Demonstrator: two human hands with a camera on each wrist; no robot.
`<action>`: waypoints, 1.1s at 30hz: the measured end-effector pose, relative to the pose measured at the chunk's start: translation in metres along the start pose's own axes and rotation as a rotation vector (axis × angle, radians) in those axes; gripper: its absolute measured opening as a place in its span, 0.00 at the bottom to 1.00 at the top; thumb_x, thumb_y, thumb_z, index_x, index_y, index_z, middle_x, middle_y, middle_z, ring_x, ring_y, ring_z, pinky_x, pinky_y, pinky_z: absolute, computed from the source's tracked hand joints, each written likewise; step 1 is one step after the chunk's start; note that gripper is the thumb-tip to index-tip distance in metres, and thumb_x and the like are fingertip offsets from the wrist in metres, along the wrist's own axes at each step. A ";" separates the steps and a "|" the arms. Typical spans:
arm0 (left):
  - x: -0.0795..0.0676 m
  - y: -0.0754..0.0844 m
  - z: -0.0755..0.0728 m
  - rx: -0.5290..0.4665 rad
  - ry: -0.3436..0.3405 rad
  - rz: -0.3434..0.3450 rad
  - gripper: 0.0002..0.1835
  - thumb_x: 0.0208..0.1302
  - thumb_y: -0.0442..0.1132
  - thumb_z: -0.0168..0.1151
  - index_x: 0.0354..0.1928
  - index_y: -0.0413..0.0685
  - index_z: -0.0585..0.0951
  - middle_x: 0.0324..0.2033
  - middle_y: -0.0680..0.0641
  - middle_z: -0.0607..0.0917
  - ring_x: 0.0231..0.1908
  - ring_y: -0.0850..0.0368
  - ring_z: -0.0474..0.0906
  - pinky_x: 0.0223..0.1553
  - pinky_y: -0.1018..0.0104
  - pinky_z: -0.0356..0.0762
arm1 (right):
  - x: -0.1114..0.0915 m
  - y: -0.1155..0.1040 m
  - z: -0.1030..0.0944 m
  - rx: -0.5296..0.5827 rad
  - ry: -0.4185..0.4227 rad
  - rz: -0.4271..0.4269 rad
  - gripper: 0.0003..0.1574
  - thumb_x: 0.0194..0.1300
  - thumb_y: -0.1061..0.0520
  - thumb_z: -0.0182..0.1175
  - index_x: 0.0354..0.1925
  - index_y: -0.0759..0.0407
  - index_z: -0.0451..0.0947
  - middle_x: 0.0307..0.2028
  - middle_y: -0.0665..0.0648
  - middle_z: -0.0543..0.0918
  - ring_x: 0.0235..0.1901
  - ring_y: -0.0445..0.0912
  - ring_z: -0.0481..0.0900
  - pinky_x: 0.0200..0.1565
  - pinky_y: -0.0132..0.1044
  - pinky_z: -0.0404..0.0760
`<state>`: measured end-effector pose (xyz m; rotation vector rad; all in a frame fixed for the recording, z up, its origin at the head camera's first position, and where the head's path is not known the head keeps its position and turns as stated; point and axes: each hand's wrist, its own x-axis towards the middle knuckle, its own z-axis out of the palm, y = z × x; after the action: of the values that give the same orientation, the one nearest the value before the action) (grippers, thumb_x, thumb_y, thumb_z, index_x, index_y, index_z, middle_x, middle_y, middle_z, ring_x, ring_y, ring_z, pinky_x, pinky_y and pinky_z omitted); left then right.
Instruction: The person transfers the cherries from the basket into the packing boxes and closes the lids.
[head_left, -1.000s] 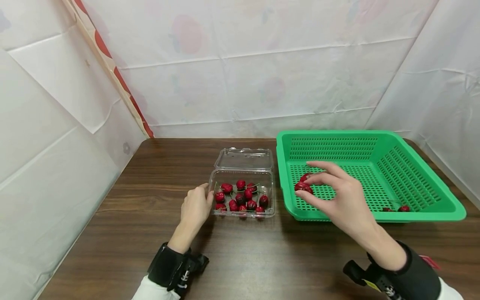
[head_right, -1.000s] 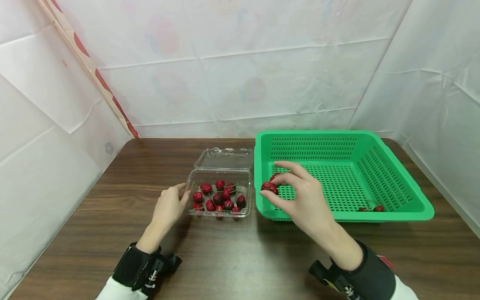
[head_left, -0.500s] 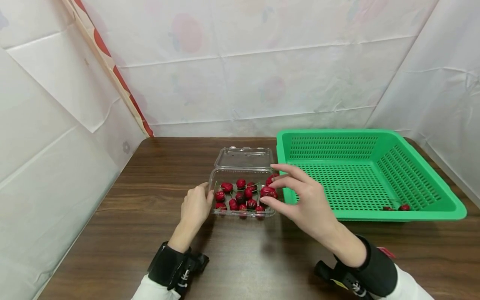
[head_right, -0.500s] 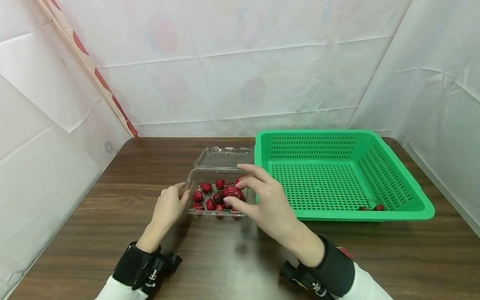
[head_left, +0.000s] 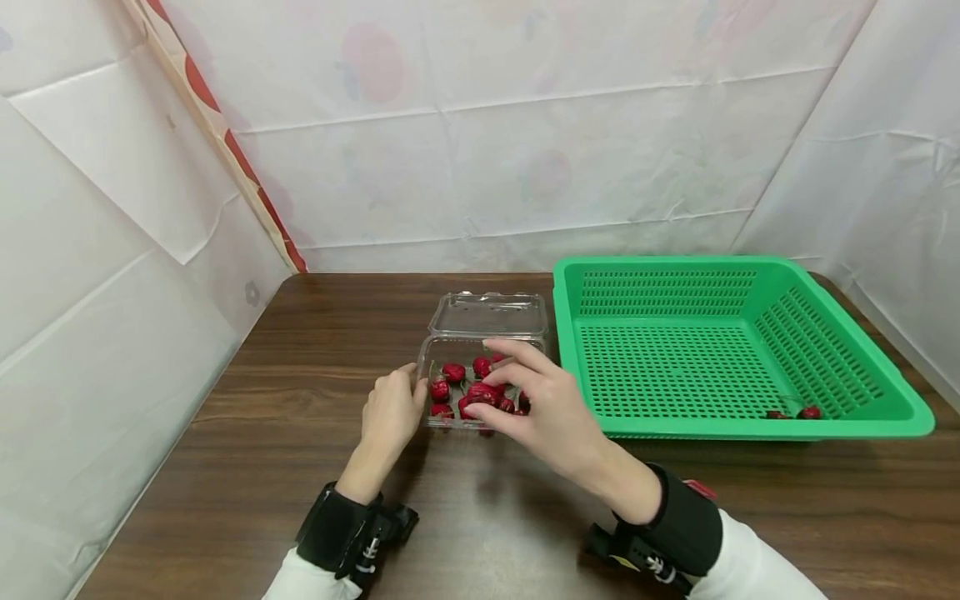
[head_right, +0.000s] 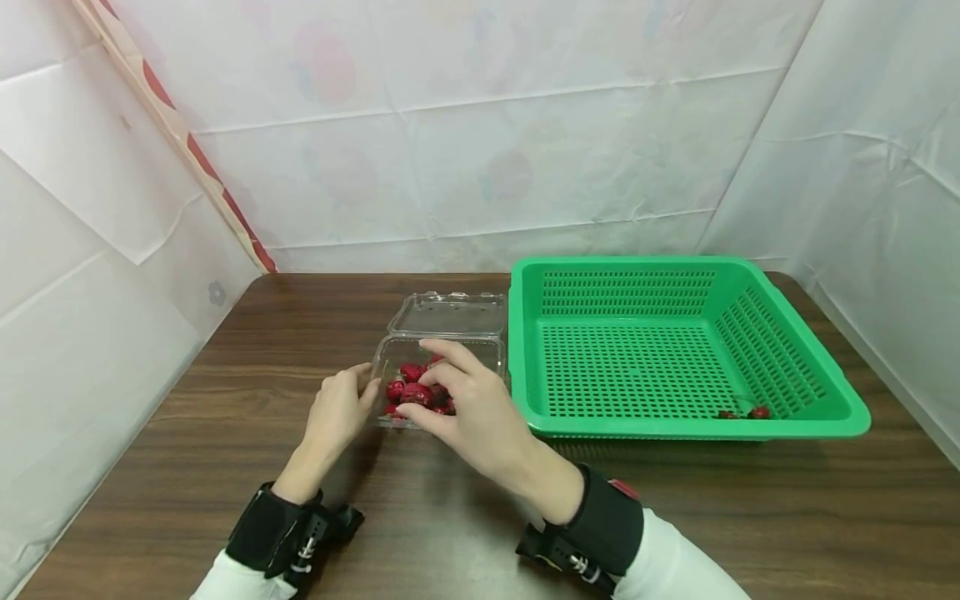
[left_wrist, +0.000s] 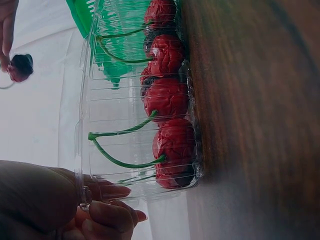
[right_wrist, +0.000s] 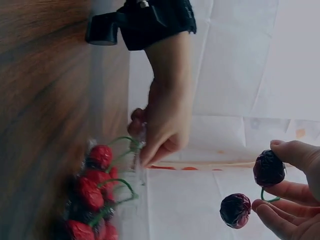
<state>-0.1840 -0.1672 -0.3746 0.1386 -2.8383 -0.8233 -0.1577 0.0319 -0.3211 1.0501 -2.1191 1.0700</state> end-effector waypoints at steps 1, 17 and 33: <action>0.000 0.000 0.000 0.000 0.002 0.001 0.17 0.61 0.37 0.54 0.49 0.33 0.75 0.19 0.46 0.78 0.13 0.57 0.66 0.11 0.65 0.60 | 0.000 0.000 0.003 -0.001 -0.004 0.001 0.15 0.43 0.56 0.71 0.28 0.62 0.78 0.49 0.59 0.74 0.49 0.46 0.72 0.30 0.28 0.73; 0.001 -0.001 0.000 0.010 0.000 -0.003 0.17 0.61 0.37 0.54 0.49 0.32 0.75 0.22 0.43 0.80 0.14 0.55 0.67 0.12 0.63 0.62 | 0.001 0.022 0.045 -0.027 -0.103 0.125 0.11 0.46 0.56 0.69 0.26 0.60 0.78 0.49 0.58 0.75 0.33 0.42 0.79 0.30 0.28 0.73; 0.002 -0.003 0.001 0.012 0.011 0.006 0.17 0.60 0.37 0.54 0.49 0.32 0.75 0.25 0.41 0.81 0.17 0.53 0.71 0.14 0.60 0.65 | 0.003 0.034 0.061 -0.201 -0.361 0.212 0.11 0.51 0.54 0.66 0.27 0.62 0.78 0.50 0.62 0.73 0.26 0.44 0.78 0.28 0.29 0.73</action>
<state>-0.1865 -0.1692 -0.3769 0.1353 -2.8325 -0.8013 -0.1946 -0.0069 -0.3663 0.9962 -2.6136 0.7791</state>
